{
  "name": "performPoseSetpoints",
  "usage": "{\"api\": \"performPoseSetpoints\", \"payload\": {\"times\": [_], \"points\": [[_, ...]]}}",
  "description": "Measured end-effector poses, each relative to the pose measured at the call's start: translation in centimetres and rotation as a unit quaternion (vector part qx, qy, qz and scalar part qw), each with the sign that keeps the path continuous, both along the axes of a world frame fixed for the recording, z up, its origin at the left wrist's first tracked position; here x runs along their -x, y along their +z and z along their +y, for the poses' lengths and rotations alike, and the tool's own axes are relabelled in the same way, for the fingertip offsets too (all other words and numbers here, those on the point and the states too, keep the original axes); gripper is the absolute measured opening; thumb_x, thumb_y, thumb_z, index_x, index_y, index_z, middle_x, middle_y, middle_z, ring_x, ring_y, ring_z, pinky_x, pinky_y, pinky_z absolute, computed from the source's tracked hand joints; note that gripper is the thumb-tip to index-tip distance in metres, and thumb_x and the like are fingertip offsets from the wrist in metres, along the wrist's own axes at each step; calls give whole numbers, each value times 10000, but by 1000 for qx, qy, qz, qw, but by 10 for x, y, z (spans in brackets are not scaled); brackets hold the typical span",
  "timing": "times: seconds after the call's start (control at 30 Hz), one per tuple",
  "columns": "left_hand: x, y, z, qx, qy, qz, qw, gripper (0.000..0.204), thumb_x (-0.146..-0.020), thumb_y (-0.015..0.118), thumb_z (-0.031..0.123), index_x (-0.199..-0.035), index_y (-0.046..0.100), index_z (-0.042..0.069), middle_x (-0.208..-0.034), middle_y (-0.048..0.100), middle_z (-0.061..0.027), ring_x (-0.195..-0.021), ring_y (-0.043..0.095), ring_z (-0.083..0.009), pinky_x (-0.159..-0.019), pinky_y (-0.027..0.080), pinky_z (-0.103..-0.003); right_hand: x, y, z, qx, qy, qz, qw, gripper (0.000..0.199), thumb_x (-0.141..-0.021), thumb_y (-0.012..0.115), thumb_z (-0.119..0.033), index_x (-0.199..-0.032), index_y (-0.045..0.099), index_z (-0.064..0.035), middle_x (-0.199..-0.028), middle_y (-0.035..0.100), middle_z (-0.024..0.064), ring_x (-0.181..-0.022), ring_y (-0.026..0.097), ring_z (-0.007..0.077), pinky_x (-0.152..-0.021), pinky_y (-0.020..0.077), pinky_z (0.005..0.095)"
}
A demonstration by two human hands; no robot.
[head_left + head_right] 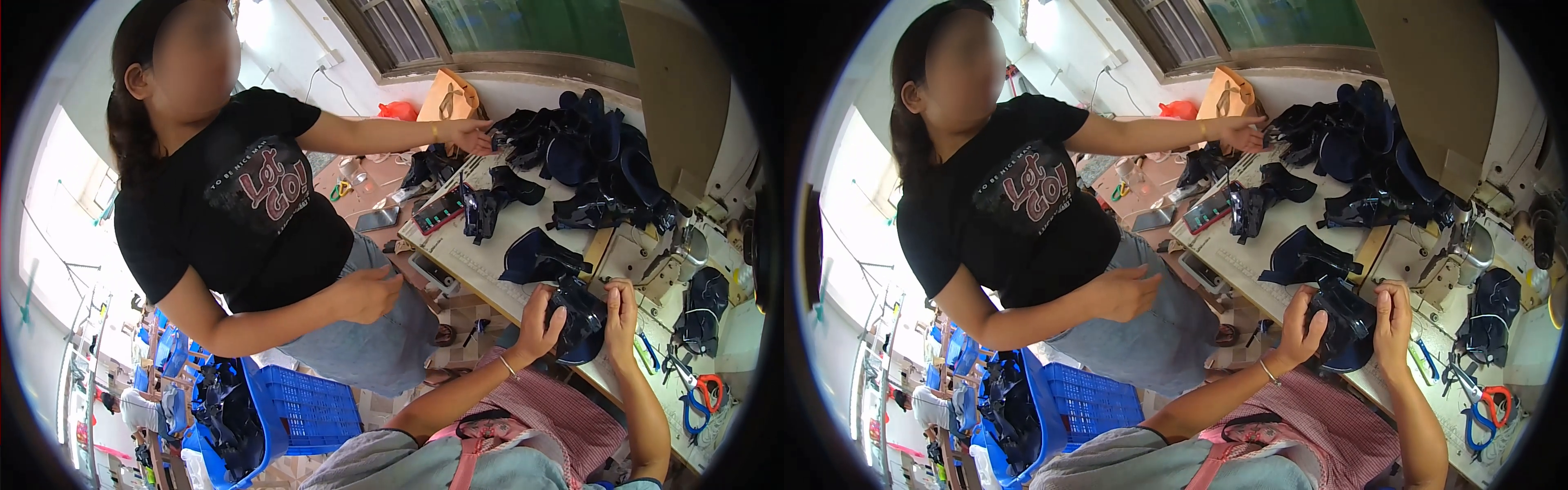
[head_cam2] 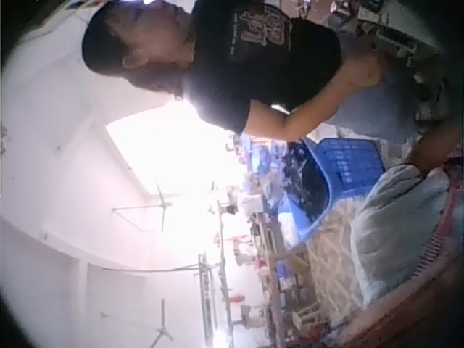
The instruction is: Sewing a zipper onto a shoe component using an industrial sewing machine.
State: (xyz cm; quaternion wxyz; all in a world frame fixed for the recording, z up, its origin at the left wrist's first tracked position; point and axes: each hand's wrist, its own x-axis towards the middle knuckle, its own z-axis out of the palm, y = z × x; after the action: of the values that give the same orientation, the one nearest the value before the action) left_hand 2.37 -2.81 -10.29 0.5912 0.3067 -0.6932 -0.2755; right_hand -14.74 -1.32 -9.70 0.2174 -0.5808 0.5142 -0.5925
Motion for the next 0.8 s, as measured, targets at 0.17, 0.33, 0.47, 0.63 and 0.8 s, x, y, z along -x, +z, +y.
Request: {"api": "performPoseSetpoints", "payload": {"times": [0.17,0.33,0.47,0.63,0.8], "points": [[0,1,1,-1,-1,-3,1000,247,-868,503,150,-999,465,-57,-908,480,-179,-809,489,-312,-746,408,-347,1,-1,0,4,-2,4,1000,176,-955,427,-129,-876,490,15,-872,488,85,-792,458,185,-746,379,265],[-2,-1,0,-1,0,-8,1000,266,-874,500,168,-1012,467,-57,-907,479,-179,-806,489,-313,-744,408,-347,-1,0,1,0,0,2,1000,178,-955,425,-126,-873,491,18,-871,492,91,-802,466,194,-763,379,269],[-1,0,0,-3,-4,-6,1000,275,-876,498,173,-1021,465,-58,-907,480,-178,-807,490,-314,-742,408,-348,0,0,0,5,-4,10,1000,180,-955,425,-127,-872,491,18,-872,493,90,-804,467,194,-766,378,268],[-1,-2,-2,3,-5,-16,1000,278,-878,494,169,-1037,461,-56,-920,481,-179,-824,495,-314,-753,409,-347,0,4,1,2,-4,6,1000,179,-956,427,-127,-873,491,18,-874,488,85,-800,461,188,-761,375,265],[-1,-2,-1,0,-7,-12,1000,276,-875,498,164,-1042,462,-54,-937,483,-178,-840,498,-312,-767,409,-344,0,3,0,-6,3,-3,1000,175,-956,426,-123,-872,491,16,-870,483,82,-789,451,181,-743,371,259]]}}
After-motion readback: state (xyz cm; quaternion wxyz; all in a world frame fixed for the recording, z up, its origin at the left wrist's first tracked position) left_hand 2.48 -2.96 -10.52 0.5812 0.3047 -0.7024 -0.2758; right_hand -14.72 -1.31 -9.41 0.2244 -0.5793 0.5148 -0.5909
